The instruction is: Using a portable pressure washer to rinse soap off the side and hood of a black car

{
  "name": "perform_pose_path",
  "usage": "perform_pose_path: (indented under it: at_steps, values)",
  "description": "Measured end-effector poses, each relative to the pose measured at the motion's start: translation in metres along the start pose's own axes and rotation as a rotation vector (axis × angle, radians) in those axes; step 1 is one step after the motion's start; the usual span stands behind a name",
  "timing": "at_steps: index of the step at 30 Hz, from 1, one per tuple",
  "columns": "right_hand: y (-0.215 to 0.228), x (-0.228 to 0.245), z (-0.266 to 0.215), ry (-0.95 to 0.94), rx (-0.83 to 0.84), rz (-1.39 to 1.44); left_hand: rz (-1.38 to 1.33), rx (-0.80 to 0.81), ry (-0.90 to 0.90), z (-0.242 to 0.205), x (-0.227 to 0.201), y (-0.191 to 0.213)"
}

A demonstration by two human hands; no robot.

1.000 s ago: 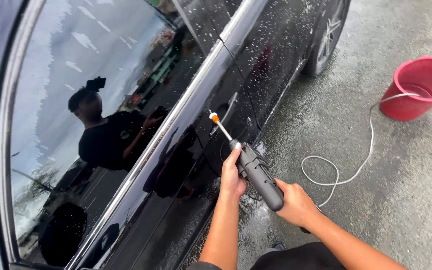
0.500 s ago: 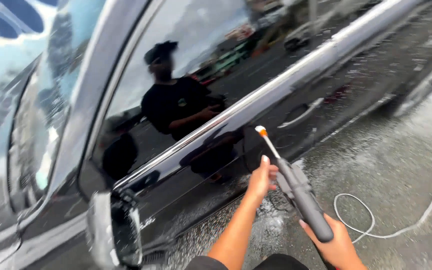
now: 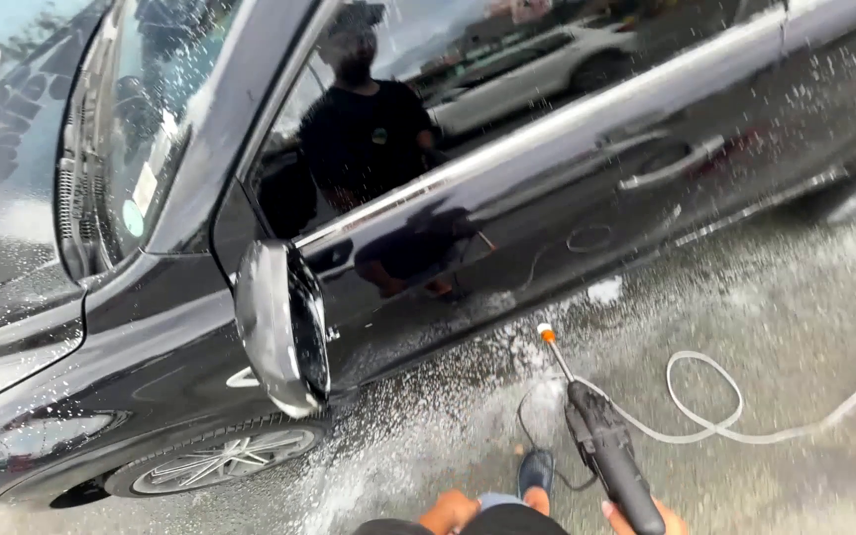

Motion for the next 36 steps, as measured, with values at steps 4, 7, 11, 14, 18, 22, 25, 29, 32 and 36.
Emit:
perform_pose_path:
  at_steps: [4,7,11,14,18,22,25,29,32,36]
  values:
    - [0.017,-0.022,-0.066,-0.168,0.123,-0.252,0.151,-0.133,-0.147,0.005,0.035,-0.018]
    - [0.020,-0.077,-0.087,-0.002,0.097,-0.133,0.173,-0.119,-0.149,-0.011,0.060,-0.024]
    - [0.030,-0.167,-0.136,-0.106,-0.030,0.064,0.343,-0.008,0.023,-0.003,0.081,-0.043]
    - [0.047,-0.248,-0.148,-0.105,-0.267,0.253,0.594,-0.060,-0.115,0.009,0.064,-0.040]
    - [0.094,-0.269,-0.167,-0.395,-0.316,0.376,0.462,-0.048,-0.164,0.005,0.007,-0.028]
    - [0.148,-0.299,-0.151,-0.507,-0.447,0.412,0.408,-0.013,-0.160,0.002,-0.078,-0.027]
    - [0.197,-0.310,-0.115,-0.519,-0.532,0.451,0.497,-0.037,-0.169,0.036,-0.157,-0.033]
    - [0.292,-0.268,-0.068,-0.378,-0.601,0.514,0.545,0.027,-0.160,0.035,-0.301,-0.044]
    - [0.367,-0.236,-0.040,-0.258,-0.628,0.517,0.643,0.012,-0.378,0.019,-0.452,-0.059]
    - [0.435,-0.392,0.001,-0.395,-0.497,0.465,0.484,-0.026,-0.357,-0.019,-0.640,-0.070]
Point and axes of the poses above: each hand's wrist, its own z-axis towards the middle knuckle, its own y-axis out of the back of the hand, x = y × z, the point moved 9 cm from there along z, towards the middle knuckle, and after that the axes turned 4 degrees about x, right-handed, at the moved point
